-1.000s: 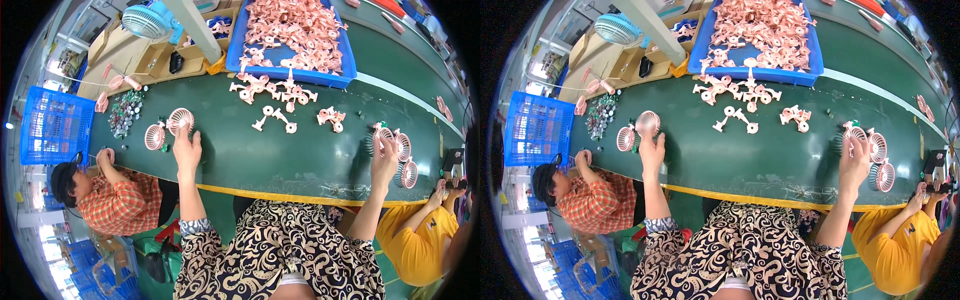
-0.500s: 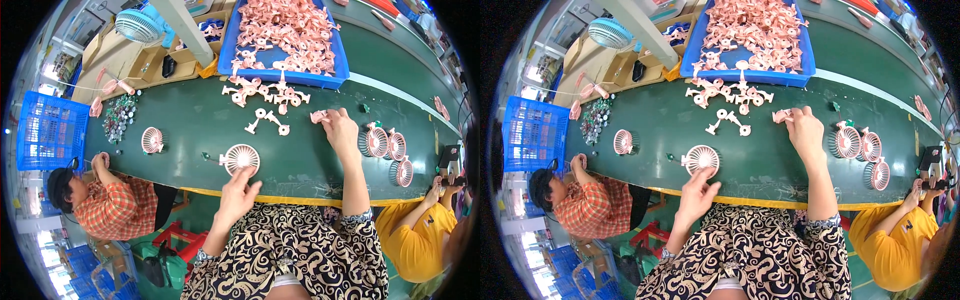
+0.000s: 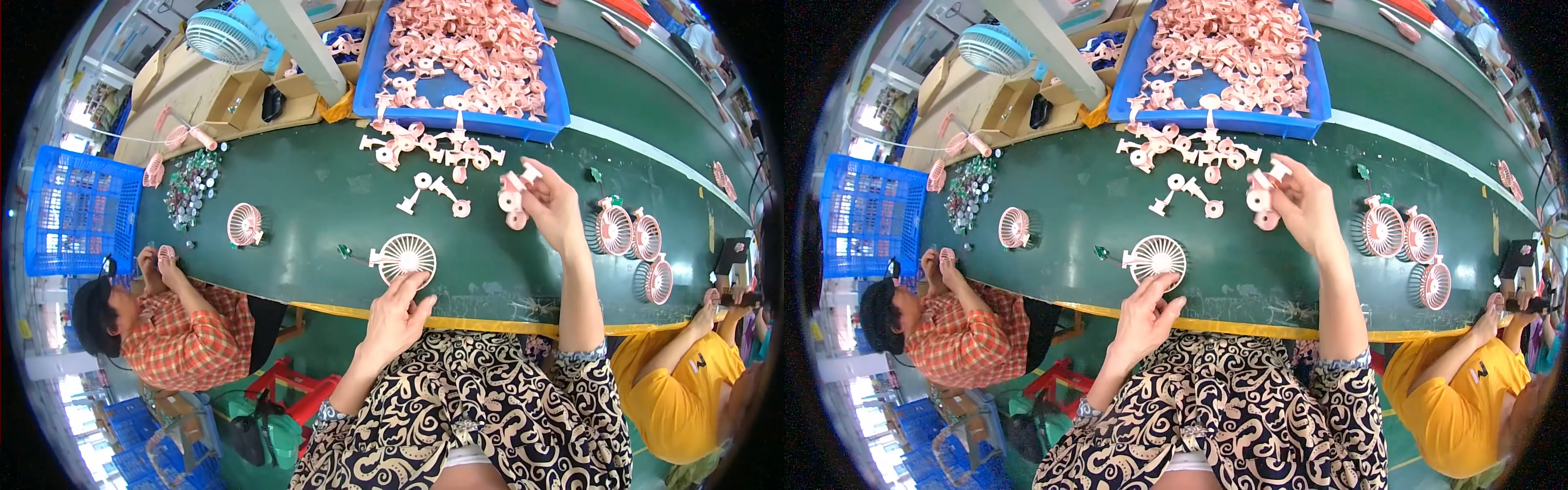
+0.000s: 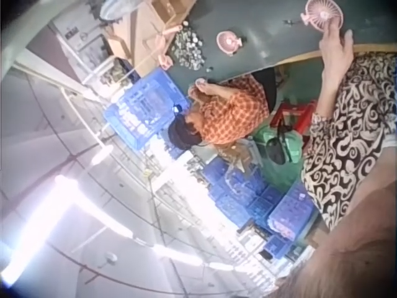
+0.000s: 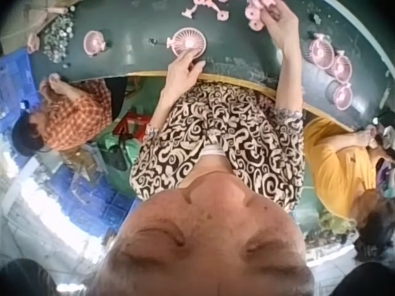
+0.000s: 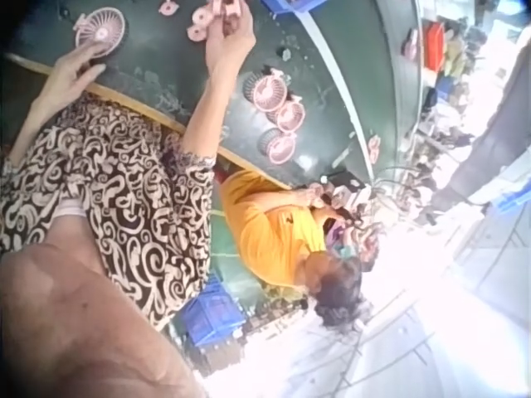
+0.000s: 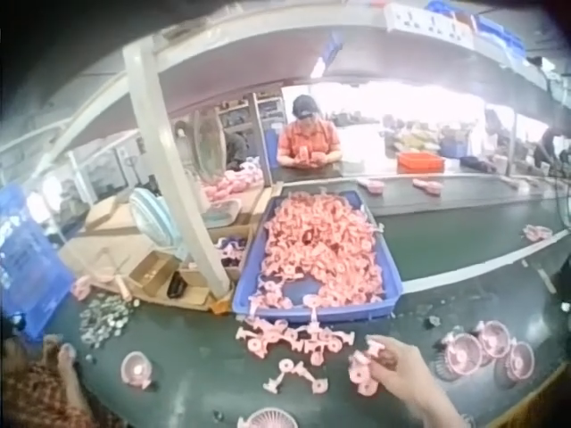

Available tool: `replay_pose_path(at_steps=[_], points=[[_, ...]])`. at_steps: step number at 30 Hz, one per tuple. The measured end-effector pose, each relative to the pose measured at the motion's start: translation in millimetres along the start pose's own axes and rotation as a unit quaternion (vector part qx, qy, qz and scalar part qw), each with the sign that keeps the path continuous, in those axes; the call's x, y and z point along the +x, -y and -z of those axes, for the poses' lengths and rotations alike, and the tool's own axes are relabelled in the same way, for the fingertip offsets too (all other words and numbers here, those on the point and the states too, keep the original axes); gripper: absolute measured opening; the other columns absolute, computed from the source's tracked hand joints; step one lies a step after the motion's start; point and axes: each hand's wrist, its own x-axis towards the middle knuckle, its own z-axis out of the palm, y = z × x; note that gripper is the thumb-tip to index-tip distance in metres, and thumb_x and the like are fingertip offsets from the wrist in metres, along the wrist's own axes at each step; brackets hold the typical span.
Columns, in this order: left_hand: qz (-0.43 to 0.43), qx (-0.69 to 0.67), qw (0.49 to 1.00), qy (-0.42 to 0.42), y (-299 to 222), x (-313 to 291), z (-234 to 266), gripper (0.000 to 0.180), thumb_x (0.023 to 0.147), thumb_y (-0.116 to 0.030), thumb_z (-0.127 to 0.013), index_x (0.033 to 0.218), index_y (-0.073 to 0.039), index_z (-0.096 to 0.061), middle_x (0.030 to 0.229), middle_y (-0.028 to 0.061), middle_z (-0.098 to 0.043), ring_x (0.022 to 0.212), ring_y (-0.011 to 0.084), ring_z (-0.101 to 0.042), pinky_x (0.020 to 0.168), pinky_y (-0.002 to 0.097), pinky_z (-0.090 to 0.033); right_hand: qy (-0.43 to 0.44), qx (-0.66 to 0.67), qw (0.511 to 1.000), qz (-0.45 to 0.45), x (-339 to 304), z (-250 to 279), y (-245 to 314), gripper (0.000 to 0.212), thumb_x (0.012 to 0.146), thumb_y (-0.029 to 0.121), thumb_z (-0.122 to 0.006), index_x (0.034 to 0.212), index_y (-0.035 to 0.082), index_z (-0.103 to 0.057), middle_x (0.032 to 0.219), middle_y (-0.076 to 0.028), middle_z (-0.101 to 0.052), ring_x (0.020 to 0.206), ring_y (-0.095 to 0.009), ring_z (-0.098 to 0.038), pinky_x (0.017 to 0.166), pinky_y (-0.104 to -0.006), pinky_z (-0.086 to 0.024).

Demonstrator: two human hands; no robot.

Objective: The person assembles mini fan components by hand, taking grilles and stem pieces from the table, fitting them together, and sliding the assembled units down the workbench.

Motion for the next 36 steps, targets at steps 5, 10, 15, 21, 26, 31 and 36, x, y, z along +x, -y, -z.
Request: replay_pose_path(at_steps=[5, 10, 15, 21, 26, 31, 36], points=[[0.010, 0.003, 1.000, 0.008, -7.6, 4.2, -7.3, 0.041, 0.094, -0.010, -0.074, 0.132, -0.001, -0.061, 0.123, 0.0178, -0.068, 0.064, 0.0192, -0.066, 0.061, 0.0309, -0.054, -0.011, -0.142, 0.989, -0.030, 4.1, 15.7, -30.0, 0.052, 0.095, -0.001, -0.067, 0.146, -0.003, -0.054, 0.095, -0.009, -0.076, 0.075, -0.011, -0.066, 0.069, -0.0275, -0.053], [0.005, -0.008, 1.000, 0.022, -7.7, 6.8, -0.4, 0.044, 0.094, -0.009, -0.074, 0.134, 0.001, -0.060, 0.127, 0.0189, -0.068, 0.067, 0.0172, -0.068, 0.062, 0.0295, -0.055, -0.039, -0.171, 0.983, -0.052, 4.8, 9.8, -22.9, 0.054, 0.094, 0.007, -0.074, 0.144, -0.003, -0.057, 0.088, -0.006, -0.073, 0.071, -0.009, -0.063, 0.060, -0.0237, -0.049], [0.065, -0.103, 0.989, 0.083, -22.2, 0.7, -3.6, 0.067, 0.093, -0.012, -0.077, 0.152, -0.004, -0.047, 0.139, 0.0190, -0.062, 0.072, 0.0116, -0.067, 0.064, 0.0269, -0.055, 0.017, 0.007, 0.990, -0.141, -17.3, 10.8, -10.0, 0.049, 0.097, 0.008, -0.070, 0.143, -0.003, -0.058, 0.092, -0.006, -0.074, 0.067, -0.006, -0.061, 0.053, -0.0214, -0.046], [0.049, -0.104, 0.987, 0.114, -26.0, 3.6, 15.7, 0.069, 0.091, -0.009, -0.072, 0.154, -0.007, -0.043, 0.154, 0.0189, -0.049, 0.072, 0.0211, -0.068, 0.067, 0.0340, -0.057, -0.076, -0.053, 0.992, -0.080, -50.4, 22.7, -59.9, 0.047, 0.099, 0.012, -0.070, 0.144, 0.004, -0.058, 0.103, -0.007, -0.073, 0.070, -0.011, -0.063, 0.061, -0.0247, -0.052], [0.035, 0.065, 0.997, -0.035, -6.3, 1.1, 29.3, 0.066, 0.087, -0.005, -0.068, 0.149, -0.007, -0.046, 0.146, 0.0197, -0.053, 0.092, 0.0364, -0.068, 0.081, 0.0483, -0.057, -0.146, -0.438, 0.887, 0.005, -52.2, 31.7, -41.7, 0.043, 0.095, 0.017, -0.074, 0.137, 0.012, -0.065, 0.125, -0.013, -0.062, 0.094, -0.027, -0.067, 0.084, -0.0362, -0.055], [0.033, 0.194, 0.977, -0.085, 11.5, 2.8, 25.8, 0.043, 0.090, -0.011, -0.071, 0.132, -0.004, -0.059, 0.101, 0.0167, -0.068, 0.088, 0.0371, -0.064, 0.081, 0.0478, -0.053, -0.151, -0.489, 0.857, 0.055, -68.8, 38.1, -44.1, 0.031, 0.096, 0.020, -0.073, 0.126, 0.008, -0.072, 0.124, -0.017, -0.062, 0.107, -0.032, -0.065, 0.089, -0.0404, -0.054], [0.022, 0.239, 0.961, -0.138, 10.1, 8.5, 21.9, 0.019, 0.091, -0.011, -0.072, 0.108, -0.003, -0.070, 0.086, 0.0136, -0.067, 0.083, 0.0348, -0.062, 0.074, 0.0471, -0.050, -0.164, -0.493, 0.854, 0.044, -87.1, 40.8, -46.9, 0.029, 0.096, 0.015, -0.073, 0.123, 0.006, -0.072, 0.118, -0.016, -0.064, 0.098, -0.029, -0.067, 0.087, -0.0386, -0.055]])
